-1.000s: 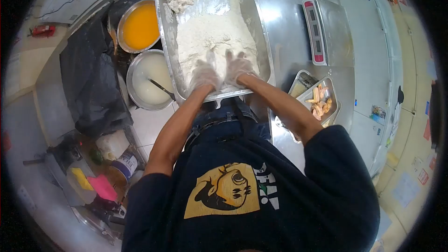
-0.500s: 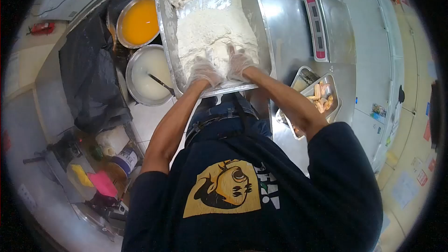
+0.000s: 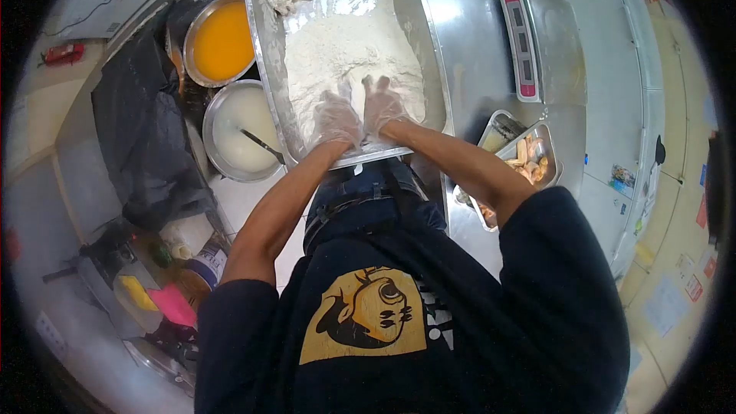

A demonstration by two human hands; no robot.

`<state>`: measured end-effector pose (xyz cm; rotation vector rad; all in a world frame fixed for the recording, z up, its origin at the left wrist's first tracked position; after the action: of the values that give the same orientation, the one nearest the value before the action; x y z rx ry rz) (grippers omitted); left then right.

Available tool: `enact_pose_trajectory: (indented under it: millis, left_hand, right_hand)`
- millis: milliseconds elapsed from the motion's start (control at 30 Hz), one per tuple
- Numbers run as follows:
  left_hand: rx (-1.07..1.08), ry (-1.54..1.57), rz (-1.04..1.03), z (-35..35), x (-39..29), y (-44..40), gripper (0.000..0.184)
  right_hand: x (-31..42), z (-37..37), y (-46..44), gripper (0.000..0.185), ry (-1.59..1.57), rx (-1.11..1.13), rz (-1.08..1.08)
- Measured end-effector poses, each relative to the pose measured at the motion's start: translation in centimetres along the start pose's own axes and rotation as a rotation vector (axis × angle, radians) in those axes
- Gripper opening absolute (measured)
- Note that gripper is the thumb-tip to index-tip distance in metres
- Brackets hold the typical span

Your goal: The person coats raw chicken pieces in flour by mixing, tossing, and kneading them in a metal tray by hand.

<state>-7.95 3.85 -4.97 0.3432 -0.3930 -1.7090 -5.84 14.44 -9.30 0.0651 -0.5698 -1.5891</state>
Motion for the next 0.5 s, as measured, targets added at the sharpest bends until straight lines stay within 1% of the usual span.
enact_pose_trajectory:
  millis: [33, 67, 100, 133, 167, 200, 267, 300, 333, 367, 400, 467, 500]
  left_hand:
    - [-0.009, -0.019, -0.087, -2.8, -0.1, -1.5, 0.064]
    - [-0.016, -0.041, -0.185, -4.4, -0.8, -1.9, 0.065]
    - [0.224, 0.067, -0.068, -1.7, -0.2, -1.1, 0.061]
    - [0.219, 0.059, -0.071, -2.1, 0.3, -1.8, 0.061]
    - [0.187, 0.160, -0.101, -2.6, 0.8, -3.4, 0.057]
    - [0.160, 0.268, -0.128, -3.8, 1.7, -4.5, 0.053]
    - [0.312, 0.845, -0.106, -2.1, 2.8, -4.4, 0.046]
    - [0.409, 0.479, -0.086, 1.8, 1.6, -1.6, 0.051]
    - [0.495, 0.111, -0.068, 3.4, 1.6, 0.7, 0.055]
    - [0.313, -0.048, -0.246, 1.9, 0.8, 0.8, 0.070]
    - [0.304, -0.041, -0.245, 1.2, 0.5, 1.2, 0.070]
    - [0.082, 0.141, -0.123, 1.5, -0.1, 2.0, 0.081]
    - [-0.045, 0.081, -0.113, -0.5, -0.3, 1.0, 0.077]
  right_hand:
    - [-0.4, -1.2, -0.9, 0.054, -0.029, -0.136, -0.058]
    - [-1.0, -1.0, -0.9, 0.054, -0.037, -0.134, -0.077]
    - [0.1, -0.1, -1.4, 0.046, -0.040, -0.094, 0.085]
    - [1.5, 1.0, -1.9, 0.040, -0.039, -0.061, 0.257]
    - [1.1, 1.5, -2.0, 0.033, -0.138, 0.024, 0.292]
    - [0.5, 2.0, -1.2, 0.033, -0.129, 0.021, 0.294]
    - [-0.2, 2.9, -1.0, 0.038, -0.164, 0.035, 0.301]
    - [0.2, -0.4, -2.2, 0.042, 0.065, 0.355, 0.371]
    - [1.4, 0.9, -1.0, 0.042, 0.059, 0.354, 0.369]
    - [2.5, 3.9, 0.9, 0.051, 0.199, 0.408, 0.312]
    - [2.5, 5.6, 1.9, 0.062, 0.342, 0.465, 0.252]
    - [3.4, 2.8, 2.9, 0.065, 0.237, 0.363, 0.402]
    - [3.4, 3.9, 2.9, 0.066, 0.279, 0.175, 0.228]
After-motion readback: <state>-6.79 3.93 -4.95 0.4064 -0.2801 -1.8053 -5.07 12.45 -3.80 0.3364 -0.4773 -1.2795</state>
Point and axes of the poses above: each hand's wrist, its own y-axis away from the middle knuckle, its own z-axis out of the back of the hand, x = y × z, the point moved 9 cm from there along -y, towards the middle knuckle, and after that the axes turned 12 degrees about z, right-handed, at the moved point
